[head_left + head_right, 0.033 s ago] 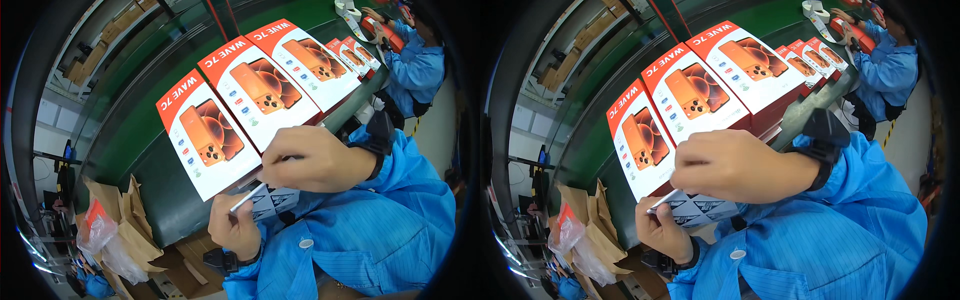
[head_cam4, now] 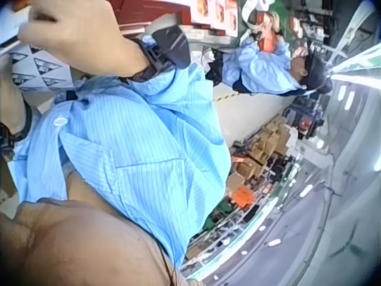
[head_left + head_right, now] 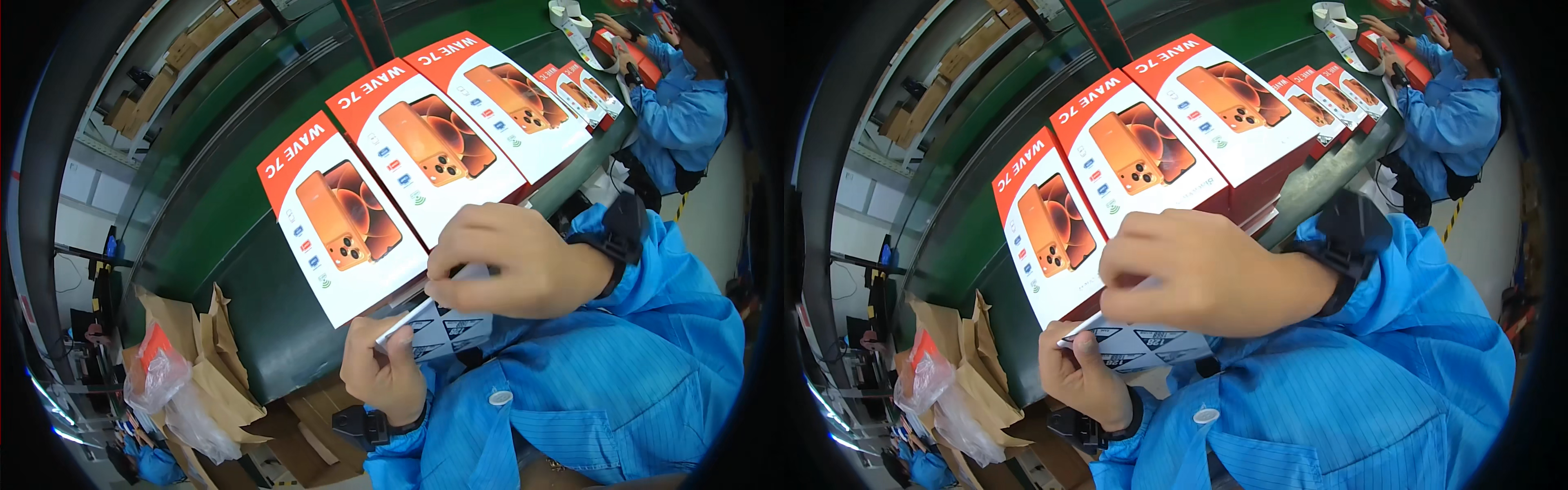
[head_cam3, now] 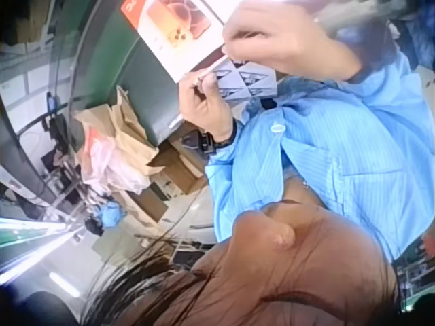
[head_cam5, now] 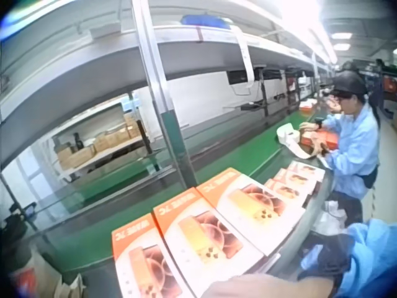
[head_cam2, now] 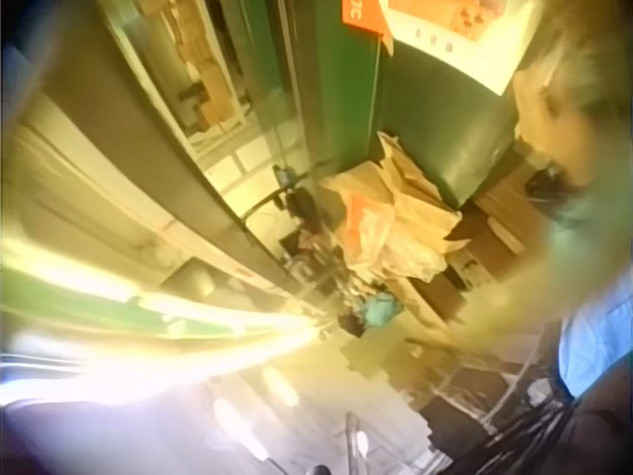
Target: The recorder is applying small triangular 128GB capacity labels to the back of smartphone retail boxes on an assembly line.
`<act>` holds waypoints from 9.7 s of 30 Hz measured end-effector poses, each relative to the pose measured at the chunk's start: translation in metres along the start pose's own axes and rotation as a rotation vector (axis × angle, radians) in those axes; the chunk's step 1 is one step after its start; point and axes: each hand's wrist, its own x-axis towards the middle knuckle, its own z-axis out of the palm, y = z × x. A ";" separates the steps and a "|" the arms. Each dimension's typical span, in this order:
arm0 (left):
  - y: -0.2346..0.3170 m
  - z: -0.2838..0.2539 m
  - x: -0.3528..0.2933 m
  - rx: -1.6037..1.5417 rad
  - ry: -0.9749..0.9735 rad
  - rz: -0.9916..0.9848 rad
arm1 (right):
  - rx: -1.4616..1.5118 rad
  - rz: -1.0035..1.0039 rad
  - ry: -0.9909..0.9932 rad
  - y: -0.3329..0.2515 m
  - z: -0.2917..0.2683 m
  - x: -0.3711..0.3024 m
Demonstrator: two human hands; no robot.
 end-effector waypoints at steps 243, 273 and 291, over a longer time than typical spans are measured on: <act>0.000 0.140 0.016 0.555 -0.445 0.800 | 0.451 0.407 -0.445 0.094 -0.104 0.010; 0.030 0.094 0.019 0.209 -0.638 0.558 | 0.125 0.369 -0.124 0.097 -0.104 0.009; -0.010 -0.004 0.040 0.244 -0.002 -0.017 | 0.931 0.775 0.399 0.078 -0.116 -0.062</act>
